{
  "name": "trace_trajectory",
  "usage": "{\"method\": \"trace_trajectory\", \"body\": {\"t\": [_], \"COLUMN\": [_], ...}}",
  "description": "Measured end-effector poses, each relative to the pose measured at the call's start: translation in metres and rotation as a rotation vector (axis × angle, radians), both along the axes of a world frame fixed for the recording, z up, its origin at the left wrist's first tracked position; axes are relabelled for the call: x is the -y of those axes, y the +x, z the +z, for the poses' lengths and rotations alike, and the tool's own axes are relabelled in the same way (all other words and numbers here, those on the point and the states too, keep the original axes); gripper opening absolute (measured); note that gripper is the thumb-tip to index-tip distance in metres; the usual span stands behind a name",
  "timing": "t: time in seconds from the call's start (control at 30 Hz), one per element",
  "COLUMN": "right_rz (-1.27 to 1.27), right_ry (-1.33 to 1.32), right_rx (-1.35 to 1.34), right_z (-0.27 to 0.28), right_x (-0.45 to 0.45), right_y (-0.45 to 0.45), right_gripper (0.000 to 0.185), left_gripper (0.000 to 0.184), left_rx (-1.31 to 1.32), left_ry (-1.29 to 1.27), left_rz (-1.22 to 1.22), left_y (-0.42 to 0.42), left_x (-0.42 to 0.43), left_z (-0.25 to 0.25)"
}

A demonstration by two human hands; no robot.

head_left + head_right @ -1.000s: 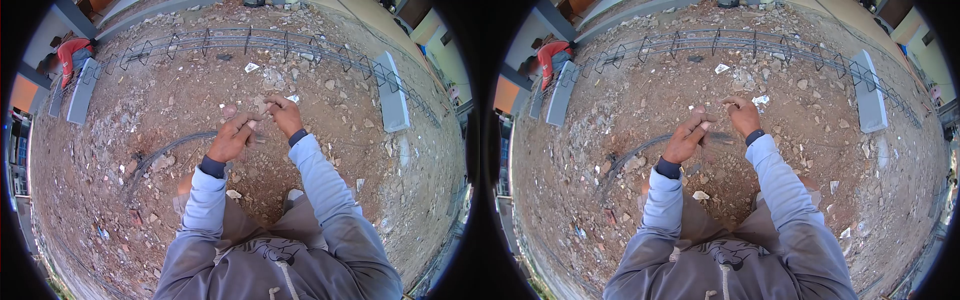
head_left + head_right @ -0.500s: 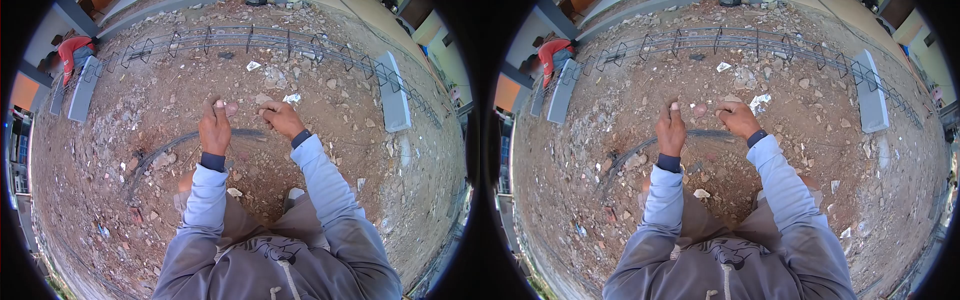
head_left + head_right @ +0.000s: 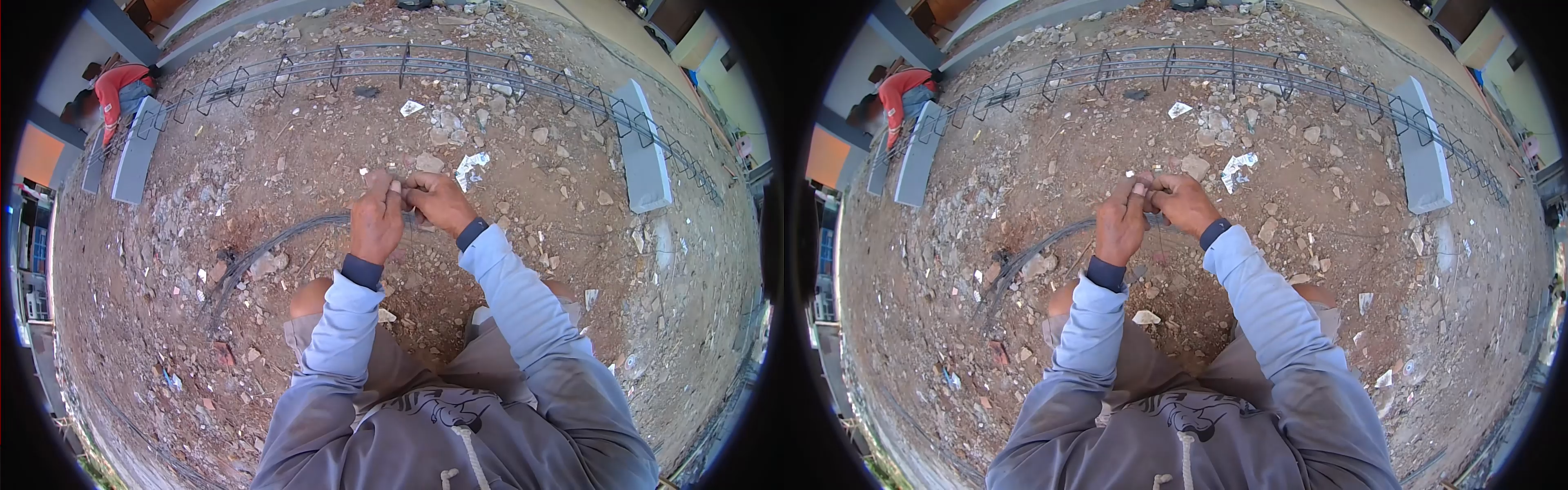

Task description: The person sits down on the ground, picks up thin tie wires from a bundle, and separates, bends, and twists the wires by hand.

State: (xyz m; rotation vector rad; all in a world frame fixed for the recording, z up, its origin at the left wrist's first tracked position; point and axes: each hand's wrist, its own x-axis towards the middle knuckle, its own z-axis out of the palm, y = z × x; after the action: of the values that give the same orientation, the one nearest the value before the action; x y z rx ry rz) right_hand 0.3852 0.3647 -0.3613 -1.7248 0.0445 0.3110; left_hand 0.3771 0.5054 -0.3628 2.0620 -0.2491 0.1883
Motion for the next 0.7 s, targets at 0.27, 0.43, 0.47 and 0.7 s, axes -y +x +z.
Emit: {"method": "trace_trajectory", "body": {"t": [0.27, 0.43, 0.47, 0.7], "right_rz": [-0.507, -0.637, -0.65, -0.342], "right_ry": [-0.038, -0.33, -0.322, 0.048], "right_rx": [-0.048, 0.103, 0.07, 0.037], "right_z": [-0.041, -0.089, -0.091, -0.016], "right_x": [0.039, 0.06, 0.063, 0.031], "right_y": [0.025, 0.044, 0.044, 0.023], "right_gripper": [0.02, 0.022, 0.023, 0.035], "left_gripper": [0.028, 0.031, 0.031, 0.03], "left_rx": [-0.297, -0.192, -0.196, -0.288], "left_ry": [-0.631, -1.072, -1.158, -1.25], "left_rz": [-0.263, -0.142, -0.111, 0.182], "left_y": [-0.009, 0.004, 0.005, 0.018], "left_x": [-0.006, -0.031, -0.034, -0.051], "left_z": [0.029, 0.026, 0.027, 0.002]}}
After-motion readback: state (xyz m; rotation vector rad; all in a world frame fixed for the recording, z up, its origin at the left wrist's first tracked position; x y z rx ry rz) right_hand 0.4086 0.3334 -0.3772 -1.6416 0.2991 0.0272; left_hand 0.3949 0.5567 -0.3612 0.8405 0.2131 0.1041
